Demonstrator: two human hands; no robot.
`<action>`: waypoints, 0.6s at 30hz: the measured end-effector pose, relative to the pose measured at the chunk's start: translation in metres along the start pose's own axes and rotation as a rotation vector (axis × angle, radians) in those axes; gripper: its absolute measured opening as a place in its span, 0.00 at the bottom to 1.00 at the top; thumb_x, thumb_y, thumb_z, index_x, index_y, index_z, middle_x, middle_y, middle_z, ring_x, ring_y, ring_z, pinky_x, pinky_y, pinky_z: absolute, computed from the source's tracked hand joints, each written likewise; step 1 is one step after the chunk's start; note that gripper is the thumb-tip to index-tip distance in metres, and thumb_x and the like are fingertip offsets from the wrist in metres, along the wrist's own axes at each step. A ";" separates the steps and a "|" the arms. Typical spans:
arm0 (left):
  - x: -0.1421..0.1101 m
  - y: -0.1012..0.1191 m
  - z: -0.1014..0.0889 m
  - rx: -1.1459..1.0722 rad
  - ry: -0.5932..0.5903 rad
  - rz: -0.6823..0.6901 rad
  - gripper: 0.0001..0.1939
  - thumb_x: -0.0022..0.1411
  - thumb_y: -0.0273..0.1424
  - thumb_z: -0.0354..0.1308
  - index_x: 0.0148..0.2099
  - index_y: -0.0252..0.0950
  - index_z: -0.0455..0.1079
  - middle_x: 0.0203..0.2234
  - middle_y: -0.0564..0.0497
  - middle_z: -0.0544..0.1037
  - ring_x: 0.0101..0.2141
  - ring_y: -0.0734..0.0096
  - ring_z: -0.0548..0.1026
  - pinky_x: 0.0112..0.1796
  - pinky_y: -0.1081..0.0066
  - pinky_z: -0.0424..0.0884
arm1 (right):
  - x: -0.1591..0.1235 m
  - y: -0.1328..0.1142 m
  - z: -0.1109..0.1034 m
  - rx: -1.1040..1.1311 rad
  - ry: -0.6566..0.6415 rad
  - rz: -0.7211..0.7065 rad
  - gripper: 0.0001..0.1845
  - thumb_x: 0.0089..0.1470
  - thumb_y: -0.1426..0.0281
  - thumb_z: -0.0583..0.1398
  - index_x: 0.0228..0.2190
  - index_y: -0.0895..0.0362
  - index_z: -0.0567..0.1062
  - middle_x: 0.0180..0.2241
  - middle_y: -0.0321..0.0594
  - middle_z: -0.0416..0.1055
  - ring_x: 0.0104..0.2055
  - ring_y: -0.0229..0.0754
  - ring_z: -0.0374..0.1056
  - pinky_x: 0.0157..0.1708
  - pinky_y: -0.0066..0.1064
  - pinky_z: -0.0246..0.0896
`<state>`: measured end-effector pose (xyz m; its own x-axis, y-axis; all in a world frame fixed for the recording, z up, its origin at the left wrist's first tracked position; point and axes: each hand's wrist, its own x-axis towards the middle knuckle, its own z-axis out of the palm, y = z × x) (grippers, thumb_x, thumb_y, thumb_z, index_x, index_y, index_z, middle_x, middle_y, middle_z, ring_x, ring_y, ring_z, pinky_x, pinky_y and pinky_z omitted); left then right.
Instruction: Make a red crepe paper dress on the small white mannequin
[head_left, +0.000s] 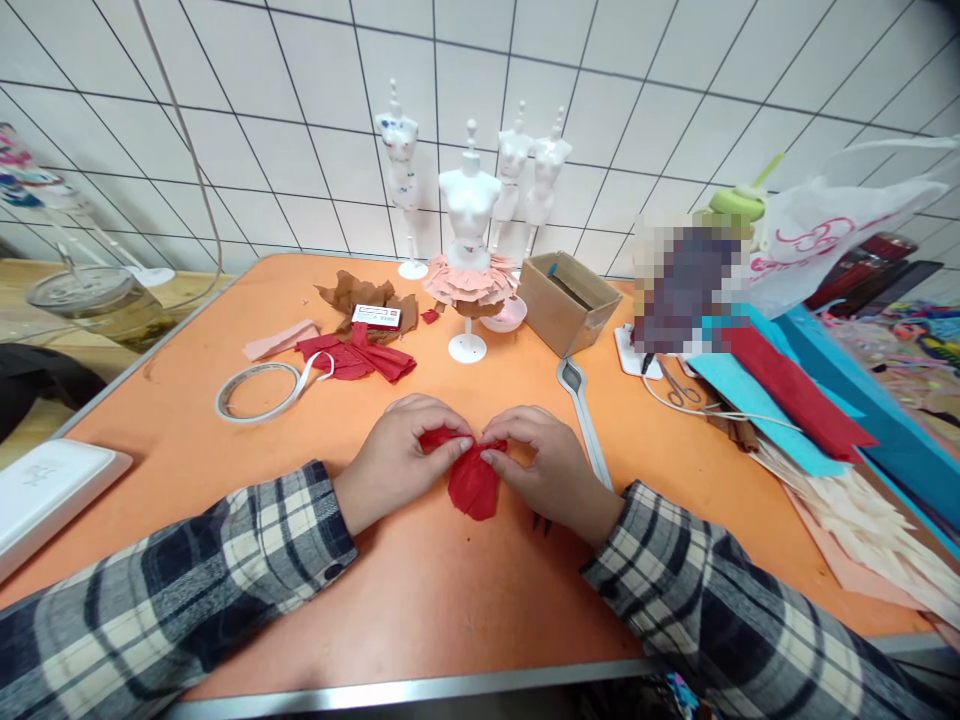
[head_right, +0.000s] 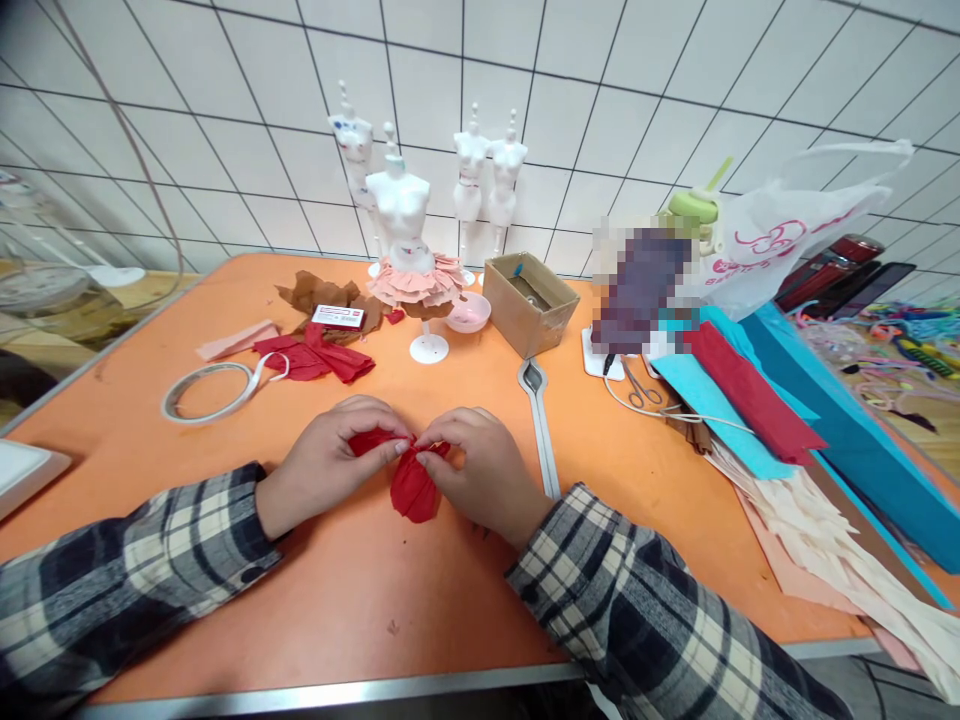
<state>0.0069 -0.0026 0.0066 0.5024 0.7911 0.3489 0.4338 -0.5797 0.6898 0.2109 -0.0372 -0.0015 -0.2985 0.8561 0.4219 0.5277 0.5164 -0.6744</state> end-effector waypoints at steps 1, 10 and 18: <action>-0.001 0.000 0.000 0.019 -0.002 0.016 0.06 0.61 0.31 0.60 0.34 0.37 0.78 0.29 0.50 0.81 0.33 0.66 0.76 0.39 0.65 0.70 | 0.000 0.000 0.000 -0.008 -0.002 0.006 0.02 0.54 0.74 0.64 0.32 0.55 0.77 0.35 0.40 0.78 0.39 0.43 0.72 0.42 0.37 0.65; -0.005 0.002 -0.005 0.294 -0.019 0.229 0.06 0.63 0.29 0.58 0.37 0.39 0.77 0.32 0.51 0.82 0.38 0.62 0.76 0.46 0.58 0.65 | -0.001 0.004 0.003 -0.003 -0.039 0.026 0.02 0.54 0.73 0.64 0.30 0.54 0.77 0.33 0.38 0.78 0.37 0.42 0.72 0.41 0.35 0.65; -0.006 0.007 -0.006 0.368 -0.023 0.285 0.05 0.60 0.27 0.57 0.34 0.37 0.75 0.30 0.51 0.81 0.36 0.62 0.76 0.44 0.59 0.67 | -0.003 0.001 0.006 0.123 -0.078 0.152 0.03 0.53 0.74 0.64 0.31 0.54 0.79 0.34 0.39 0.78 0.38 0.40 0.73 0.41 0.33 0.67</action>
<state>0.0024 -0.0102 0.0128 0.6547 0.5884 0.4746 0.5105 -0.8071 0.2965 0.2071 -0.0392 -0.0067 -0.2860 0.9208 0.2651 0.4719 0.3761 -0.7974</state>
